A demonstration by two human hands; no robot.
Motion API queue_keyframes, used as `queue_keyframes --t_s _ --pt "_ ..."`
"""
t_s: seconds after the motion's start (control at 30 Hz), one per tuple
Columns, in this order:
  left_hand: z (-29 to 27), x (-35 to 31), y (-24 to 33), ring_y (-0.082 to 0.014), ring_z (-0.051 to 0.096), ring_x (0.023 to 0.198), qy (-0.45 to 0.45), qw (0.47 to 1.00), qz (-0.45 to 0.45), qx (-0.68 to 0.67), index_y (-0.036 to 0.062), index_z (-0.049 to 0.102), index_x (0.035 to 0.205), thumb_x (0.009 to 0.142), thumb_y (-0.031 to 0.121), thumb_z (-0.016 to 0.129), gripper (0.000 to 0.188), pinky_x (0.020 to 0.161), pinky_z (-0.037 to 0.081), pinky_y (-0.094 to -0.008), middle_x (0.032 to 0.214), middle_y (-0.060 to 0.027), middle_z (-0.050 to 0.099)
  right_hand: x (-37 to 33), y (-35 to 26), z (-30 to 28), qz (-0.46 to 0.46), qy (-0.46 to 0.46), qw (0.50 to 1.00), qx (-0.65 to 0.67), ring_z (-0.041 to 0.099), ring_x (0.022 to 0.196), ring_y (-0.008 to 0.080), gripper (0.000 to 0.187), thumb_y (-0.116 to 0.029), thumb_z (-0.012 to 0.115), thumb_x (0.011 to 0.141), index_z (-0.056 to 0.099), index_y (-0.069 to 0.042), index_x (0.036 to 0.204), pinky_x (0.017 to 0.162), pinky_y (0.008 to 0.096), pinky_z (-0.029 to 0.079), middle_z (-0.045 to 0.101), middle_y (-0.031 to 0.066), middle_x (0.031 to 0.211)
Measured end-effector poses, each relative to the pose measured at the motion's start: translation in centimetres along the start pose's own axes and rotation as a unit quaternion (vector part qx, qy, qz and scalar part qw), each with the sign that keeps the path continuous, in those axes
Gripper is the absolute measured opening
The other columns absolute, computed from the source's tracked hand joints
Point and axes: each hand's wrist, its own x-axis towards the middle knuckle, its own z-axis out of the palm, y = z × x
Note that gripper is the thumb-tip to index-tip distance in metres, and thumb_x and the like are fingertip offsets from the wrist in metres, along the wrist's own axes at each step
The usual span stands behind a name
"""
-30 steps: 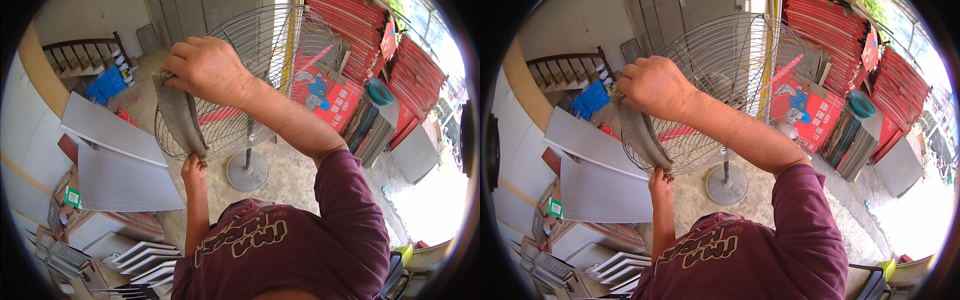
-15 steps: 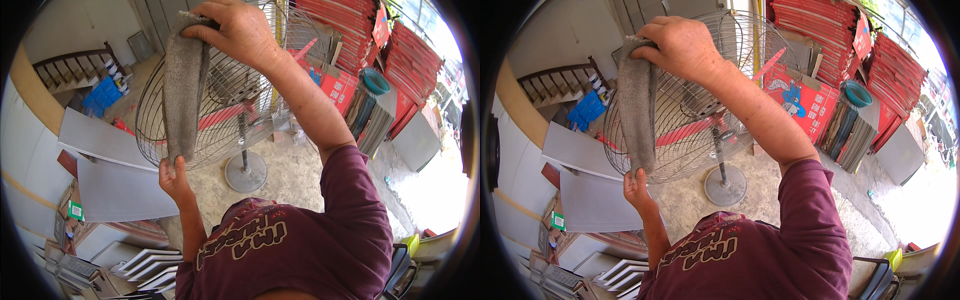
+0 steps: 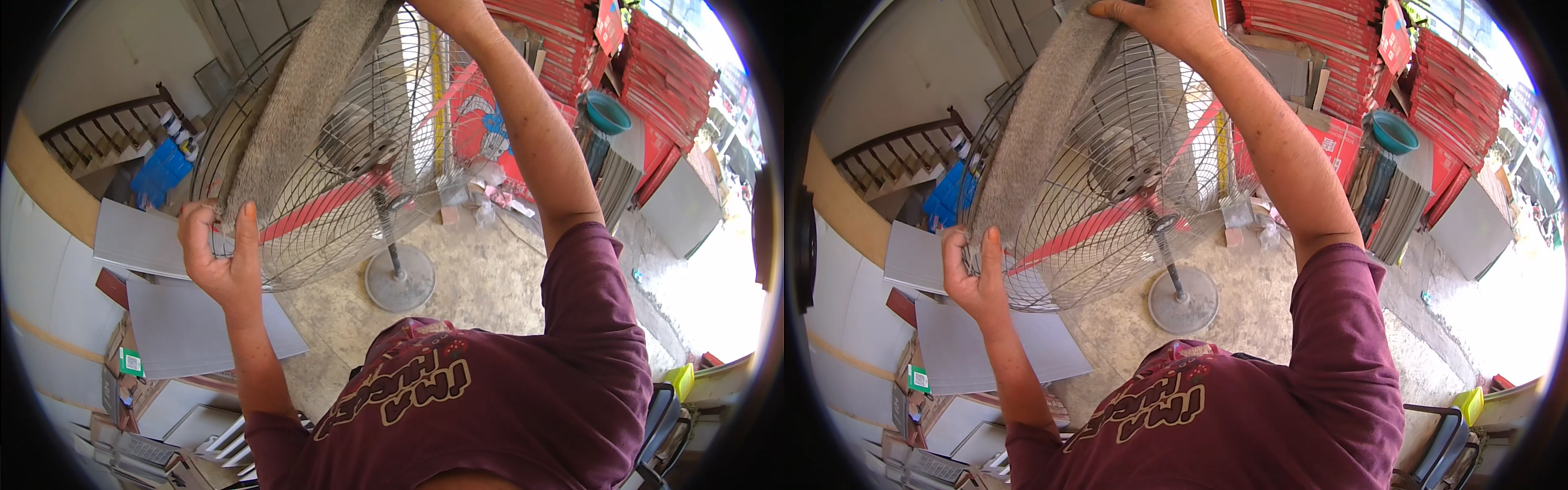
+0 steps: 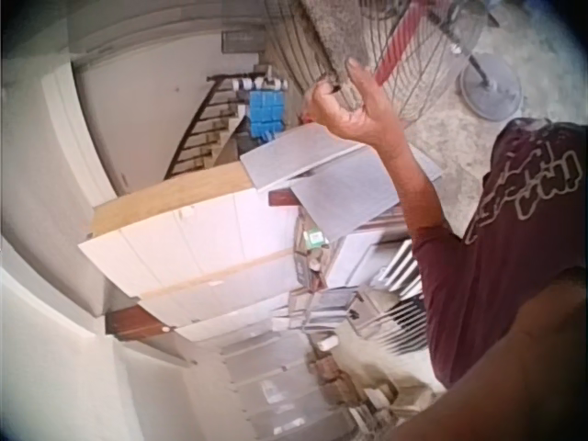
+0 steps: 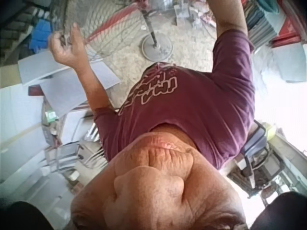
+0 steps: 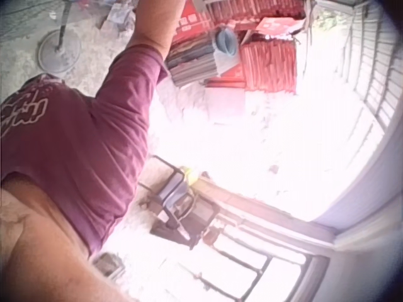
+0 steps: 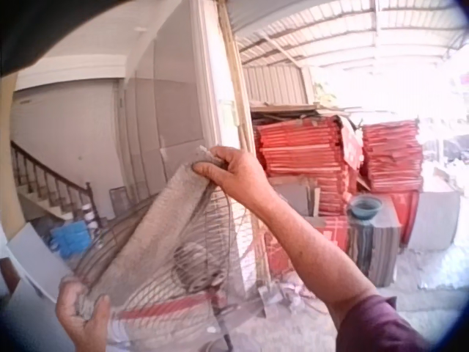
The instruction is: The person picks up a cloth and wipes the outer cage of a large floor fan.
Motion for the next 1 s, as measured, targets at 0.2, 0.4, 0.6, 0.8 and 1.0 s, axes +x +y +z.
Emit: queue_keyframes --t_s 0.2,0.4,0.6,0.8,1.0 --pt "2.9 5.9 3.3 -0.0176 0.048 0.081 -0.074 0.987 0.142 0.026 -0.0001 0.05 0.086 0.077 0.008 0.071 0.025 0.078 0.039 -0.0266 0.09 -0.0063 0.055 1.0 6.4 -4.0 0.051 0.027 0.997 0.041 0.054 0.066 0.0065 0.025 -0.022 0.069 0.082 0.067 0.002 0.092 0.061 0.0228 0.045 0.063 0.0 0.073" --pt "6.9 9.5 5.1 -0.0172 0.048 0.069 -0.097 0.965 0.237 0.05 0.0051 0.053 0.082 0.071 0.012 0.075 0.025 0.071 0.035 -0.0304 0.076 -0.0021 0.052 -0.4 13.5 -5.8 0.1 0.044 0.987 0.117 0.056 0.074 0.0072 0.028 -0.024 0.068 0.083 0.067 0.0 0.097 0.068 0.0217 0.045 0.064 -0.0011 0.082" --pt "10.8 12.8 8.1 -0.0154 0.051 0.068 -0.129 0.924 0.35 0.081 0.0071 0.056 0.081 0.072 0.016 0.075 0.023 0.072 0.037 -0.0319 0.07 0.0014 0.051 -3.4 17.3 -9.4 0.179 0.08 0.978 0.07 0.048 0.059 0.006 0.029 -0.033 0.067 0.083 0.067 -0.005 0.084 0.053 0.0222 0.038 0.055 -0.0035 0.067" --pt "16.9 14.5 11.1 -0.0174 0.052 0.071 -0.162 0.875 0.446 0.095 0.0066 0.055 0.082 0.074 0.017 0.071 0.02 0.076 0.037 -0.0304 0.074 -0.0006 0.053 -7.8 23.7 -11.6 0.258 0.134 0.955 0.067 0.047 0.057 0.0051 0.03 -0.034 0.067 0.083 0.068 -0.004 0.082 0.05 0.0217 0.036 0.053 -0.0046 0.063" --pt "22.6 14.0 14.2 -0.0277 0.052 0.074 -0.193 0.856 0.473 0.075 0.0043 0.054 0.068 0.066 0.014 0.067 0.017 0.074 0.037 -0.0379 0.069 -0.01 0.053 -13.5 29.2 -12.1 0.313 0.206 0.926 0.054 0.055 0.066 0.0081 0.046 -0.04 0.072 0.076 0.066 0.001 0.097 0.058 0.0235 0.046 0.061 0.0016 0.075"
